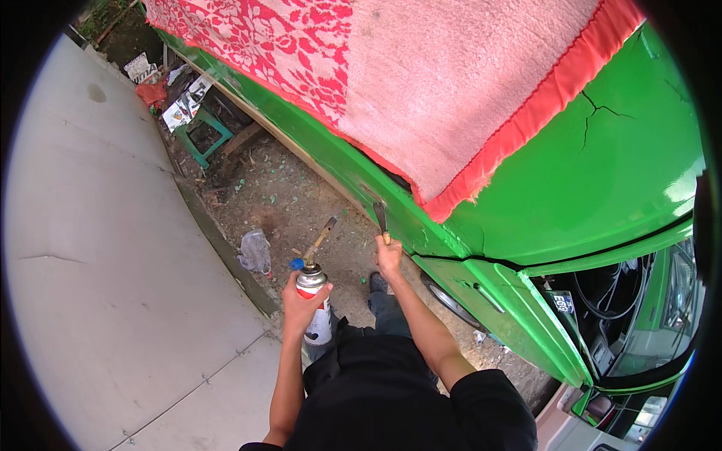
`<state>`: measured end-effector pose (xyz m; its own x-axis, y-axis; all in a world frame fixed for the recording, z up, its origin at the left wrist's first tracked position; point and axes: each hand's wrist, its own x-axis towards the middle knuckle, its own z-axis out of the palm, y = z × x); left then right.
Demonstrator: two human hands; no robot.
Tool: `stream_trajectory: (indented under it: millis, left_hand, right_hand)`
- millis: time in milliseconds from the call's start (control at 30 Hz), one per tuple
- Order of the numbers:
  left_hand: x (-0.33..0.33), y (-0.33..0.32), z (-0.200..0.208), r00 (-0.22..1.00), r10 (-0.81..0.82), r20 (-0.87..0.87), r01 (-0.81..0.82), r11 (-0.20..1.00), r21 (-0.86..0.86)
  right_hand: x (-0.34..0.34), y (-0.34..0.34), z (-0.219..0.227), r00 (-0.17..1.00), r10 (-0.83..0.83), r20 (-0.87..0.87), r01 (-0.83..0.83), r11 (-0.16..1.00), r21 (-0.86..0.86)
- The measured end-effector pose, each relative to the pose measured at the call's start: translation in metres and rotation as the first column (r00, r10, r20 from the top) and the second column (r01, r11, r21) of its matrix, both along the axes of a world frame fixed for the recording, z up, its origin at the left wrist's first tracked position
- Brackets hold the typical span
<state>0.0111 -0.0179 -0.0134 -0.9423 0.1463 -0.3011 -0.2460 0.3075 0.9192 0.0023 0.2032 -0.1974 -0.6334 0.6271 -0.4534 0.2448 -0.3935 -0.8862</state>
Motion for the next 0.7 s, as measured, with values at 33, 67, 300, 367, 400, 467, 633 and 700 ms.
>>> stream_trajectory:
  millis: [33, 67, 300, 367, 400, 467, 633, 700]
  left_hand:
    - [0.001, 0.001, -0.001, 1.000, 0.005, 0.004, -0.005, 1.000, -0.001]
    - [0.001, 0.003, -0.001, 1.000, 0.010, 0.002, -0.010, 1.000, -0.002]
    - [0.007, -0.001, -0.006, 1.000, -0.001, 0.007, 0.001, 1.000, -0.011]
    - [0.009, -0.002, -0.006, 1.000, 0.007, -0.006, -0.007, 1.000, -0.024]
    - [0.006, -0.002, -0.004, 1.000, 0.015, -0.013, -0.015, 1.000, -0.019]
    - [0.006, -0.002, -0.003, 0.999, 0.033, -0.017, -0.033, 0.999, -0.008]
    - [0.012, -0.001, 0.001, 0.999, 0.054, -0.003, -0.054, 0.997, -0.063]
    - [0.013, -0.005, -0.008, 0.998, 0.054, -0.021, -0.055, 0.998, -0.042]
  right_hand:
    - [0.003, 0.000, -0.005, 1.000, 0.005, 0.015, -0.005, 1.000, 0.003]
    - [0.002, -0.001, -0.004, 1.000, 0.011, 0.025, -0.011, 1.000, 0.005]
    - [-0.018, -0.009, 0.017, 0.999, -0.046, 0.005, 0.046, 0.988, -0.150]
    - [-0.003, -0.007, 0.014, 0.999, -0.025, 0.033, 0.028, 0.995, -0.099]
    - [-0.001, -0.006, 0.012, 0.999, -0.018, 0.042, 0.021, 0.997, -0.076]
    - [-0.016, -0.005, 0.013, 1.000, -0.014, 0.007, 0.014, 0.997, -0.079]
    - [-0.009, -0.002, 0.015, 1.000, -0.024, 0.000, 0.024, 1.000, -0.017]
    - [-0.005, 0.002, -0.001, 0.999, -0.017, -0.044, 0.021, 0.996, 0.085]
